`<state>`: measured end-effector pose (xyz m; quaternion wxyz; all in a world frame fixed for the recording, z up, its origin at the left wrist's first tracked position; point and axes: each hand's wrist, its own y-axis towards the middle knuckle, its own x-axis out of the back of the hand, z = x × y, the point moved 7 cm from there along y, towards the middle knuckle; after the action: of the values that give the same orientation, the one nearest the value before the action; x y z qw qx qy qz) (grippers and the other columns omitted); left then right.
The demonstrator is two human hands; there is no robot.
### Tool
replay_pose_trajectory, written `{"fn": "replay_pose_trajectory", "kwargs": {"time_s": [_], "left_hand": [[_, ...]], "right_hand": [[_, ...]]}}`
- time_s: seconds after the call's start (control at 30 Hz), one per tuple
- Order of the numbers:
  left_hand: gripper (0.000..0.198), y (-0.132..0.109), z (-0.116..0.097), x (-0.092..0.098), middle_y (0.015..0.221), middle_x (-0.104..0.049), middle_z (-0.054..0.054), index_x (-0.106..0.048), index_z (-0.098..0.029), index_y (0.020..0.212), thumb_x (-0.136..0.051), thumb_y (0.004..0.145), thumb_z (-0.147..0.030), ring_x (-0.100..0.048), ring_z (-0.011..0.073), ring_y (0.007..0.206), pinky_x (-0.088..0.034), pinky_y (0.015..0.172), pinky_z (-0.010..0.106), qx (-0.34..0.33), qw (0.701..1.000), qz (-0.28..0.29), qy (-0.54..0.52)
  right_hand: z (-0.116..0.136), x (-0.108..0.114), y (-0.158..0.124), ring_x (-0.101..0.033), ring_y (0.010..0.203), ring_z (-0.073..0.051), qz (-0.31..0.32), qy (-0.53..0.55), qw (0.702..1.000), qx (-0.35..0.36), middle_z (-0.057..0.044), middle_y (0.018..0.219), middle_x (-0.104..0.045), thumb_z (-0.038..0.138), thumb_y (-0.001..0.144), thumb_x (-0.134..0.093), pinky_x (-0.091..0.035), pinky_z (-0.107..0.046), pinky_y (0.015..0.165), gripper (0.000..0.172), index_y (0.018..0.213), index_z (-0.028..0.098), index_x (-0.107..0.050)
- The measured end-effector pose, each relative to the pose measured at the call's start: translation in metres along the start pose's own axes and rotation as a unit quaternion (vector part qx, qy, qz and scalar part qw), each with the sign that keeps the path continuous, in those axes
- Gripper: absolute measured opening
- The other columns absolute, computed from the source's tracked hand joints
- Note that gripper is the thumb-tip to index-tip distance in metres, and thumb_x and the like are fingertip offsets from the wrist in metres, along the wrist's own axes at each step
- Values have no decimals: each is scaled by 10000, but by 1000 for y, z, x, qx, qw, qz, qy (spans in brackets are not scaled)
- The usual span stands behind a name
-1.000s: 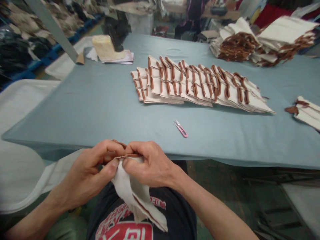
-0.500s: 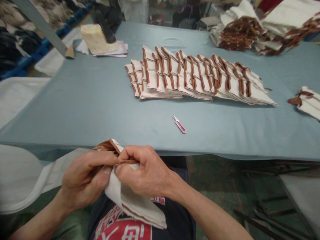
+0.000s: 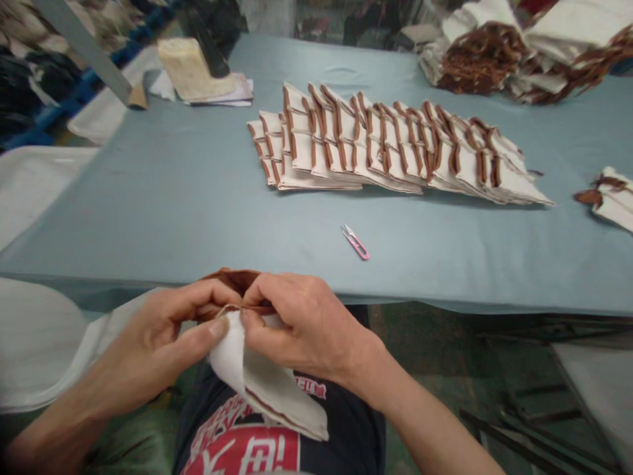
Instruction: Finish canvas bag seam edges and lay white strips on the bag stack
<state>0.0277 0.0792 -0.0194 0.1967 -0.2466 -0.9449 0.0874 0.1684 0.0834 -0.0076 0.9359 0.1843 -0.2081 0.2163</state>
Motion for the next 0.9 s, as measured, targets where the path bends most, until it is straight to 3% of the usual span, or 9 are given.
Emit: {"fn": "replay_pose_trajectory", "kwargs": {"time_s": [0.33,0.57,0.8,0.9], "left_hand": [[196,0,-1,-5,619,-642,-48,-641,-192,701,-536,860,-236,-568,102,554,-406,488,178,6,1000,-7,25],[198,-3,1,-4,598,-564,-65,-615,-194,695,-520,865,-230,-504,91,550,-371,504,195,-12,998,-34,52],[191,-3,3,-7,548,-439,-64,-481,-203,606,-496,793,-240,-396,104,528,-272,498,247,3,988,-70,139],[165,-4,3,-6,530,-455,-65,-500,-206,616,-478,776,-239,-410,109,518,-292,514,257,5,987,-87,134]], "right_hand": [[30,7,-3,-628,615,-131,-3,-211,972,100,-24,709,-707,93,955,-563,-432,-255,599,162,849,122,-682],[40,-4,-7,-632,560,-169,16,-343,926,159,-11,654,-662,48,971,-533,-379,-317,527,230,796,150,-642],[27,-19,-6,-578,502,-189,73,-416,884,202,-8,615,-599,8,941,-440,-292,-329,470,265,797,184,-576],[17,-18,-4,-561,490,-172,72,-387,898,195,-17,610,-629,29,943,-396,-282,-317,482,259,822,179,-570]]}}
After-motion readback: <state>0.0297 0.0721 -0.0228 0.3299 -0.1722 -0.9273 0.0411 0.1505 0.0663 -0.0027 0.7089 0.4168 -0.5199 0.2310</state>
